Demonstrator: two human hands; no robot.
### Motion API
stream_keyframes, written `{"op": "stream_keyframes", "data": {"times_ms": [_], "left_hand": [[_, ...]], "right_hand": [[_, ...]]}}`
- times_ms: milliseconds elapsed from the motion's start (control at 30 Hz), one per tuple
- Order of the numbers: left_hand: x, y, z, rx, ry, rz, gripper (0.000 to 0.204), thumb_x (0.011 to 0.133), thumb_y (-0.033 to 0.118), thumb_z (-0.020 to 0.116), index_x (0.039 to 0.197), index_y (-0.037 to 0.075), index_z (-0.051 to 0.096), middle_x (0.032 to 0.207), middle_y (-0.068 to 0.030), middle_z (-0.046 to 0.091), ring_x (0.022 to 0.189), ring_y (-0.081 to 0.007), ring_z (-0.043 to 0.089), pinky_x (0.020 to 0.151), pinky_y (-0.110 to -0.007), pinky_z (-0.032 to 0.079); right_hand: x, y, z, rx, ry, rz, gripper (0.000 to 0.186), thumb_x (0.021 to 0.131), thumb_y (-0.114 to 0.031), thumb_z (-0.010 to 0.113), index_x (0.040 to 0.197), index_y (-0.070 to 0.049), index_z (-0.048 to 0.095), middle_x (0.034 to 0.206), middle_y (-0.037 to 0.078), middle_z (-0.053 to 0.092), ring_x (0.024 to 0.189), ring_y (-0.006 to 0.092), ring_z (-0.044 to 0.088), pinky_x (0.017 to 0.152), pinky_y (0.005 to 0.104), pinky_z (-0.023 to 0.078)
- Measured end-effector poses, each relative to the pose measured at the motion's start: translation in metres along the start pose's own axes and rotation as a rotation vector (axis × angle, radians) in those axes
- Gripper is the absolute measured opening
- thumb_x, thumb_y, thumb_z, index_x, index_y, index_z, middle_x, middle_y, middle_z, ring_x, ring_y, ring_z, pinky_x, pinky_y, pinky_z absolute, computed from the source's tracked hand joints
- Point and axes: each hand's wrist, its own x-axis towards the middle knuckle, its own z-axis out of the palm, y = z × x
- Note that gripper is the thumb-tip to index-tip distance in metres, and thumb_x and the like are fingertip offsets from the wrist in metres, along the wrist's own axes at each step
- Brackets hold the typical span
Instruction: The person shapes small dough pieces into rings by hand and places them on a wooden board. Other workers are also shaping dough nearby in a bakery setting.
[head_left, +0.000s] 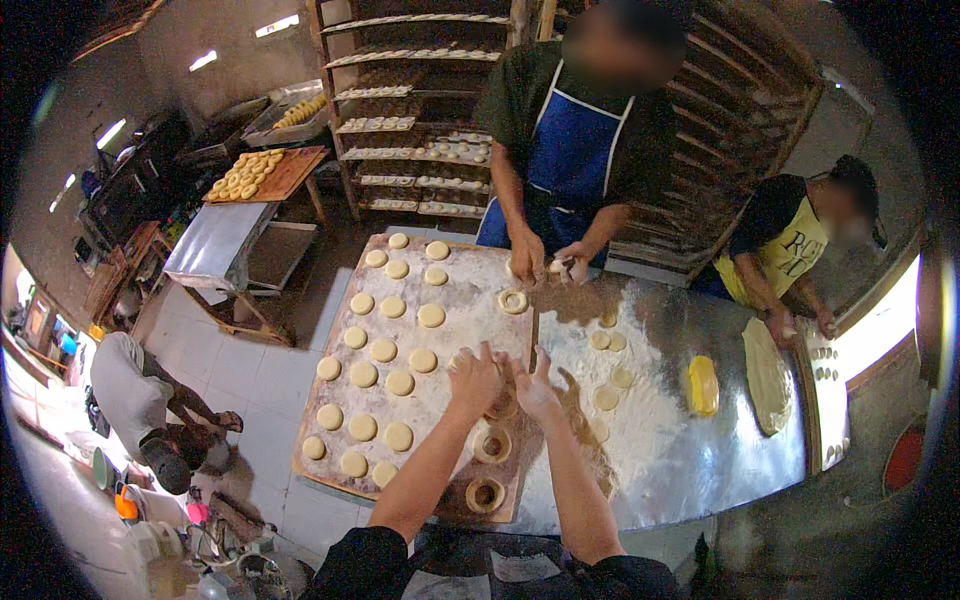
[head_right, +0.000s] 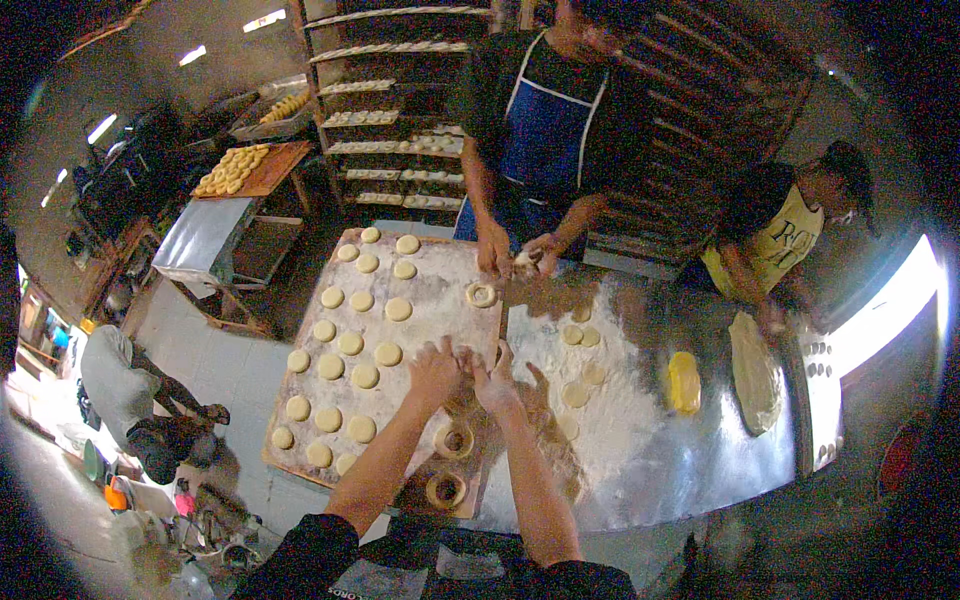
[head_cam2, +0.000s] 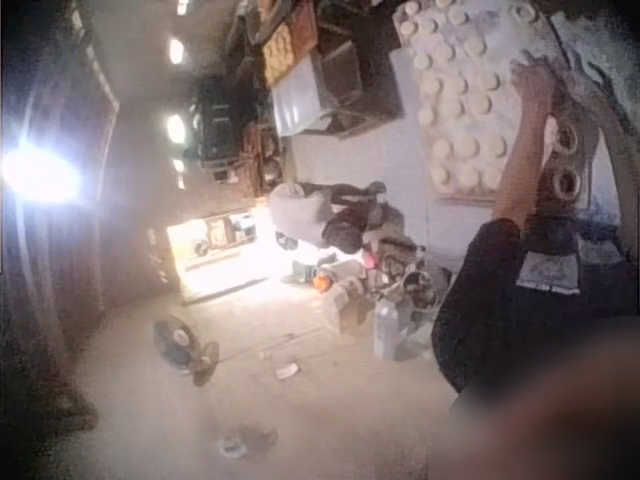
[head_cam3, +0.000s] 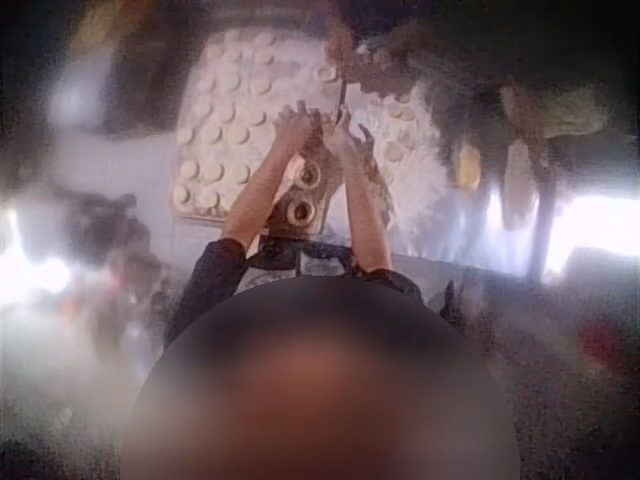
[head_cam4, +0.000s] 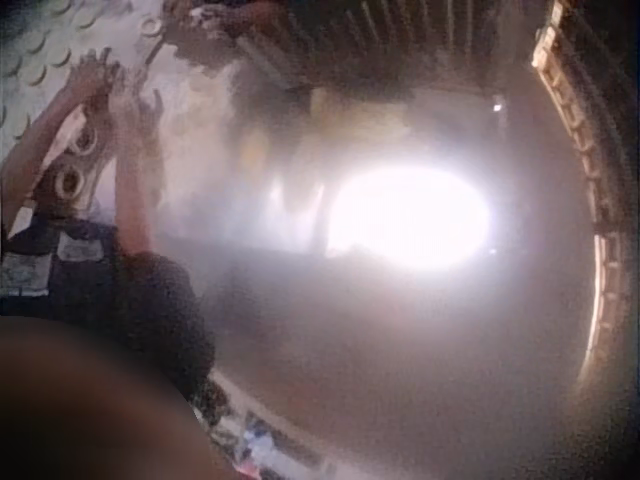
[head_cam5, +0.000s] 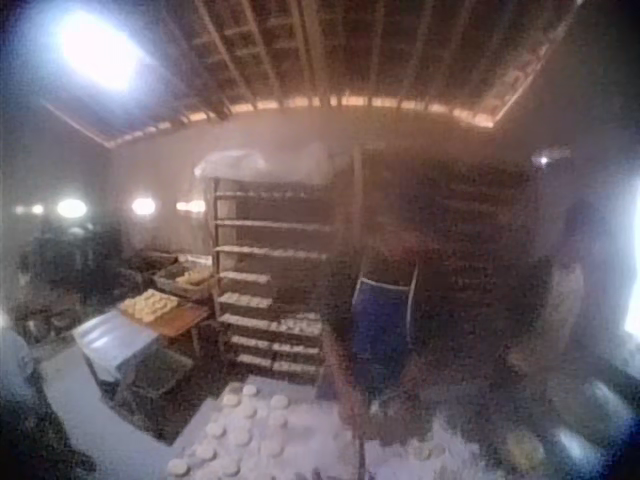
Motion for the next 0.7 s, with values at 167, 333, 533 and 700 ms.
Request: {"op": "stream_keyframes", "data": {"times_ms": [167, 333, 533, 700], "left_hand": [[-0.013, -0.031, -0.002, 0.242, -0.183, 0.047, 0.056, 0.088, 0.031, 0.061, 0.135, 0.004, 0.046, 0.109, -0.0232, 0.058, 0.096, -0.0397, 0.061, 0.081, -0.055, 0.045], [-0.027, -0.024, -0.003, 0.164, -0.311, 0.028, 0.063, 0.085, 0.024, 0.063, 0.141, 0.008, 0.038, 0.118, -0.0242, 0.052, 0.107, -0.0432, 0.056, 0.087, -0.059, 0.043], [-0.016, -0.030, -0.006, 0.125, -0.306, -0.010, 0.066, 0.084, 0.020, 0.064, 0.142, 0.006, 0.037, 0.120, -0.0239, 0.052, 0.108, -0.0446, 0.055, 0.090, -0.061, 0.041], [-0.009, -0.059, 0.005, 0.215, -0.065, -0.014, 0.051, 0.083, 0.016, 0.064, 0.129, 0.002, 0.046, 0.116, -0.0231, 0.054, 0.109, -0.0439, 0.056, 0.089, -0.058, 0.044]], "right_hand": [[0.004, 0.023, -0.001, -0.295, -0.135, -0.106, 0.074, 0.087, -0.027, 0.071, 0.141, 0.000, 0.029, 0.119, 0.034, 0.059, 0.106, 0.0499, 0.061, 0.090, 0.0517, 0.050], [-0.008, 0.025, 0.005, -0.645, -0.126, -0.175, 0.072, 0.079, -0.027, 0.074, 0.137, -0.005, 0.037, 0.117, 0.031, 0.061, 0.110, 0.0483, 0.060, 0.094, 0.0552, 0.048], [0.006, 0.017, 0.003, -0.633, -0.133, -0.220, 0.062, 0.083, -0.032, 0.070, 0.133, -0.007, 0.044, 0.119, 0.028, 0.061, 0.113, 0.0466, 0.059, 0.096, 0.0546, 0.048], [0.043, 0.003, 0.019, -0.721, -0.229, -0.075, 0.052, 0.086, -0.033, 0.071, 0.127, -0.007, 0.051, 0.120, 0.025, 0.060, 0.114, 0.0458, 0.057, 0.096, 0.0536, 0.046]]}}
